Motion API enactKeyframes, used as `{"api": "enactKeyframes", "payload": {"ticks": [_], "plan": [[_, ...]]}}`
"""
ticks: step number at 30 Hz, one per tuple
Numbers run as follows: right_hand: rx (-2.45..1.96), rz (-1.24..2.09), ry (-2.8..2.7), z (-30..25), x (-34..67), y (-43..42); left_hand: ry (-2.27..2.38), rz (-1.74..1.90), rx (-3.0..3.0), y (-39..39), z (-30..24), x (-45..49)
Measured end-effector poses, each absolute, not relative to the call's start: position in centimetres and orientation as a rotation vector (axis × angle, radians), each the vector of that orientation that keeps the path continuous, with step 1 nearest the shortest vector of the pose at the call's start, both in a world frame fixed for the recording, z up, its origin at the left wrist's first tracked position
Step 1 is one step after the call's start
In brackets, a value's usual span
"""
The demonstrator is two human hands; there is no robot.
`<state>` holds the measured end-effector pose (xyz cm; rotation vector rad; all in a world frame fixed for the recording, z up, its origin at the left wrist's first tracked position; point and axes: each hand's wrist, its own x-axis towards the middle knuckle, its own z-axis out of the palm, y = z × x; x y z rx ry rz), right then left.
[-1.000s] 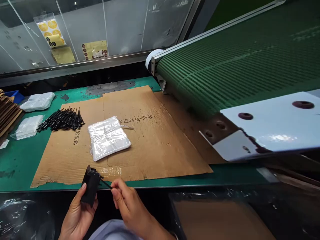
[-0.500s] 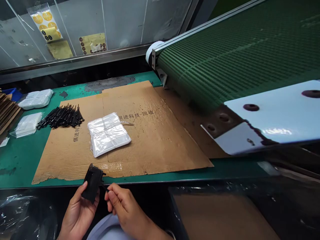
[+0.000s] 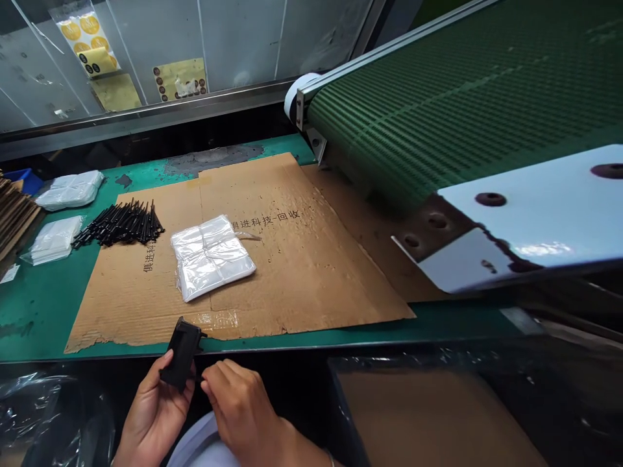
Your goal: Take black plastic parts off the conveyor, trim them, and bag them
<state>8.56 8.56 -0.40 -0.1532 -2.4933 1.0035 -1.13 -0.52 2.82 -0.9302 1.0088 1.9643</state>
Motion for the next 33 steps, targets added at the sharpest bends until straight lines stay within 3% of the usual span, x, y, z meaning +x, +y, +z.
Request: {"api": "enactKeyframes", "payload": {"ticks": [6,19,33], "plan": [[-0.043,0.791,-2.449,-0.4,8.5,8.4,0.961,1.926,-0.905,-0.9,2.5,-0.9],[-0.079,0.803,-2.438,0.2,8.6,10.6,1.032,1.824,-1.028,-0.1,3.4,-0.2],[0.029,1.275,-2.381,0.0,9.1,12.2,0.998,1.784,-0.393,-2.2,1.1,-1.1]]}}
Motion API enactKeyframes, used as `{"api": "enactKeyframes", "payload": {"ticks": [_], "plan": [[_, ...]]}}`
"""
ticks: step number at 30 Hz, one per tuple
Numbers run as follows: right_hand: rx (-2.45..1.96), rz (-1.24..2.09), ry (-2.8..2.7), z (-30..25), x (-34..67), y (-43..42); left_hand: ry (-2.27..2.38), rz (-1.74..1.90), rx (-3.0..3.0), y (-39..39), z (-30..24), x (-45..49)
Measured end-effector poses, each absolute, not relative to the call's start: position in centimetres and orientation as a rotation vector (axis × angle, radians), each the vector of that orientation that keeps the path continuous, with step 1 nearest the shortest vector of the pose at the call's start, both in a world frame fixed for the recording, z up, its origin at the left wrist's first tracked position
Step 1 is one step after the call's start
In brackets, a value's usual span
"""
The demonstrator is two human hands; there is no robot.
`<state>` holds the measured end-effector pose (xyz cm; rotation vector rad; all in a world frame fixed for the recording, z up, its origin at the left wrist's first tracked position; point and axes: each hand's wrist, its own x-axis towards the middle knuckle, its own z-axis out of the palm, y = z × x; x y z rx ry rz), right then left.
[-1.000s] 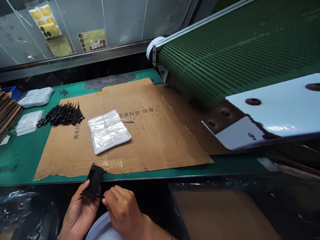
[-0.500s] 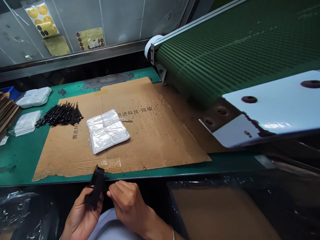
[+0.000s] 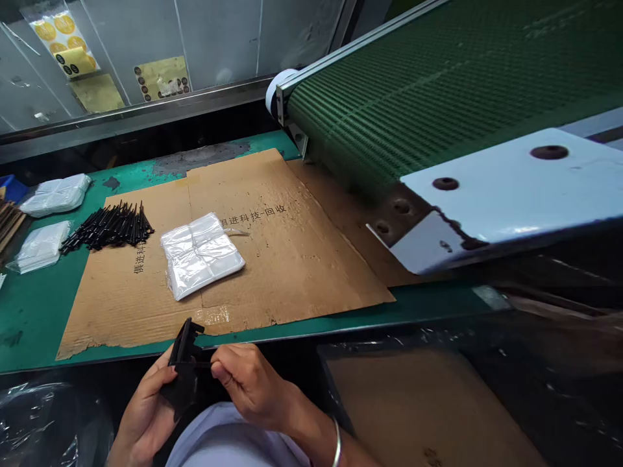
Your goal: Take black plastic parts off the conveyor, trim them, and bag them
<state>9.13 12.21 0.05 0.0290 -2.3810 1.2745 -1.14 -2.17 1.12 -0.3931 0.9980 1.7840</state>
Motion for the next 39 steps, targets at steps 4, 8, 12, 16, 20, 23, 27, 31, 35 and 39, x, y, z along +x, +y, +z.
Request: {"api": "enactKeyframes", "payload": {"ticks": [4,8,12,16,20,23,27,31,35,39], "plan": [[0.004,1.249,-2.389,-0.1,9.3,11.7,1.008,1.744,-0.391,-1.6,0.9,-1.2],[-0.012,1.199,-2.373,-0.4,9.2,11.1,1.029,1.728,-0.373,-1.2,0.6,-0.9],[-0.026,1.187,-2.397,-0.4,9.2,10.7,1.051,1.738,-0.348,-1.0,0.2,-0.6],[-0.074,1.187,-2.398,-0.1,9.2,10.5,1.043,1.737,-0.352,-1.1,-0.2,-0.5],[-0.116,1.172,-2.427,0.5,9.2,10.3,1.038,1.737,-0.363,-1.0,-0.3,-0.5],[-0.097,1.096,-2.447,0.6,9.2,10.2,1.029,1.732,-0.352,-0.9,-0.1,-0.5],[-0.07,0.911,-2.453,0.2,9.0,10.1,1.013,1.736,-0.324,-0.7,0.1,-0.4],[0.005,0.807,-2.461,-0.1,8.7,10.4,1.025,1.738,-0.369,-0.7,0.1,-0.3],[0.116,0.798,-2.485,0.1,8.8,11.1,1.022,1.72,-0.437,-0.7,0.1,-0.4],[0.25,0.823,-2.552,0.5,9.5,11.3,1.024,1.717,-0.413,-0.8,0.2,-0.7]]}}
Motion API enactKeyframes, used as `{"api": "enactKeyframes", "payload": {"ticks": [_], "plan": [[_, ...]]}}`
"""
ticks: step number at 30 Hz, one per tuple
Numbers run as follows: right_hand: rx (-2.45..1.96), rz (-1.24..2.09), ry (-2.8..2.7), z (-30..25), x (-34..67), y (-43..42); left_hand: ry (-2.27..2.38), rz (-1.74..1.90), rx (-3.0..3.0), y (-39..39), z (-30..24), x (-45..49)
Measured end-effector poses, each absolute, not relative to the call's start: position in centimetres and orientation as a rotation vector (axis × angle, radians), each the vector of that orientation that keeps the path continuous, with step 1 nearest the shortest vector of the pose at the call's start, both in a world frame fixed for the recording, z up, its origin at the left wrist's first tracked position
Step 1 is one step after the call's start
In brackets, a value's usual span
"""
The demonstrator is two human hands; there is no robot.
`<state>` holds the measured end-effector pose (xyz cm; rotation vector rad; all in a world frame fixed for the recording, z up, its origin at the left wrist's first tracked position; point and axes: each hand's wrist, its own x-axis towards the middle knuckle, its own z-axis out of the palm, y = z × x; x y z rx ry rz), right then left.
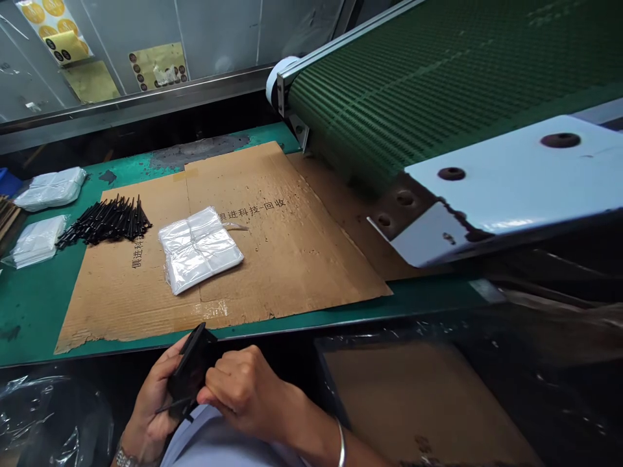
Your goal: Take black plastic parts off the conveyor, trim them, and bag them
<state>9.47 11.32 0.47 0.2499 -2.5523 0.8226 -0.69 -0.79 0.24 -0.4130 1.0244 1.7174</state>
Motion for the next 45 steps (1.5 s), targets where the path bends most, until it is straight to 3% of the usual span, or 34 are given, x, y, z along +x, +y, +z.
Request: {"api": "enactKeyframes", "payload": {"ticks": [4,10,25,32,39,45], "plan": [[0.3,0.929,-2.595,0.9,10.3,10.9,1.049,1.735,-0.463,-0.7,0.6,-1.0],[0.012,1.253,-2.453,1.7,10.5,10.9,1.076,1.832,-0.403,-0.6,0.6,-0.6],[-0.008,0.934,-2.539,0.6,10.2,10.3,1.117,1.892,-0.331,-1.0,-0.3,0.7],[-0.188,1.022,-2.447,-0.8,9.6,11.7,1.096,1.806,-0.179,-1.8,-1.0,1.5],[-0.355,1.353,-2.375,-0.3,9.9,12.7,1.057,1.748,-0.035,-2.2,-1.3,1.0],[-0.139,1.355,-2.358,1.4,10.7,12.6,1.501,1.738,0.391,-3.0,-1.2,-0.1]]}}
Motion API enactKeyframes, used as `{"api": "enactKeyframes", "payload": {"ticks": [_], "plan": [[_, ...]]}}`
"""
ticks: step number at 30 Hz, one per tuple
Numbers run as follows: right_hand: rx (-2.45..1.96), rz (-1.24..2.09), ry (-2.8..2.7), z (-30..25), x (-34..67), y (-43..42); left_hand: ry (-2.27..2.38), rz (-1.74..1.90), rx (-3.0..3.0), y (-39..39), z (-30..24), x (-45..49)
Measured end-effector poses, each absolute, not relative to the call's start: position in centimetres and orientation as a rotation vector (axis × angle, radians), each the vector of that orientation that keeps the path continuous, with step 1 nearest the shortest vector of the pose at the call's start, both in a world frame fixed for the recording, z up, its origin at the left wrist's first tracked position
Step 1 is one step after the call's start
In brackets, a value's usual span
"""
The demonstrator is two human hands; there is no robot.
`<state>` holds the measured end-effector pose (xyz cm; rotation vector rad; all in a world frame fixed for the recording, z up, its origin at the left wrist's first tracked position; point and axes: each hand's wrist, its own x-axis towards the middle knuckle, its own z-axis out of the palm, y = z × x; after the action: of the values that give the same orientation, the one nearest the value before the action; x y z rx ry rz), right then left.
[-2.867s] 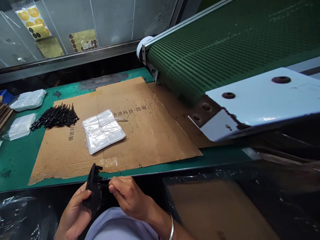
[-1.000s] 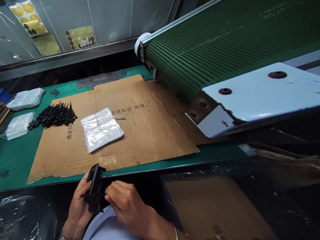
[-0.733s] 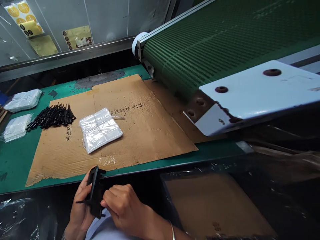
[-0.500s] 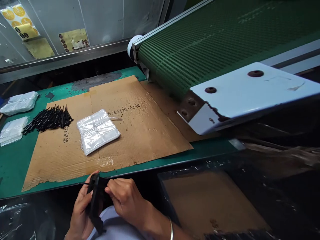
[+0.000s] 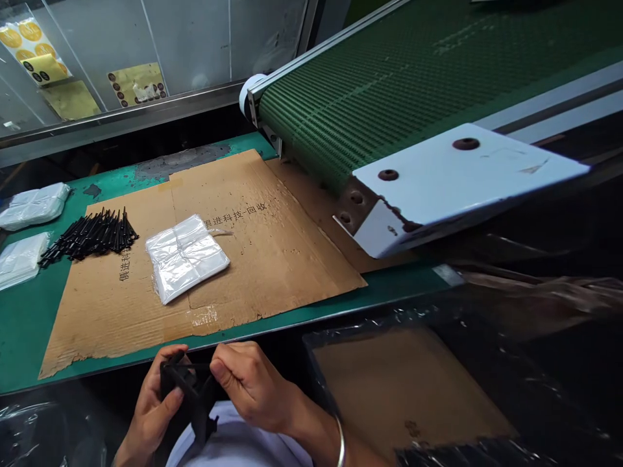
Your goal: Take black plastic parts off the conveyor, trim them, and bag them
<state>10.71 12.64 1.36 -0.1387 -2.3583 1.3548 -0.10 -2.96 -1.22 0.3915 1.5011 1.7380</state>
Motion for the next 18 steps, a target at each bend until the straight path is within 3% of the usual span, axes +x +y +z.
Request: {"api": "enactKeyframes", "payload": {"ticks": [18], "plan": [[0.194,1.031,-2.437,1.1,9.3,12.0,1.701,1.465,0.899,-3.3,-0.8,-1.1]]}}
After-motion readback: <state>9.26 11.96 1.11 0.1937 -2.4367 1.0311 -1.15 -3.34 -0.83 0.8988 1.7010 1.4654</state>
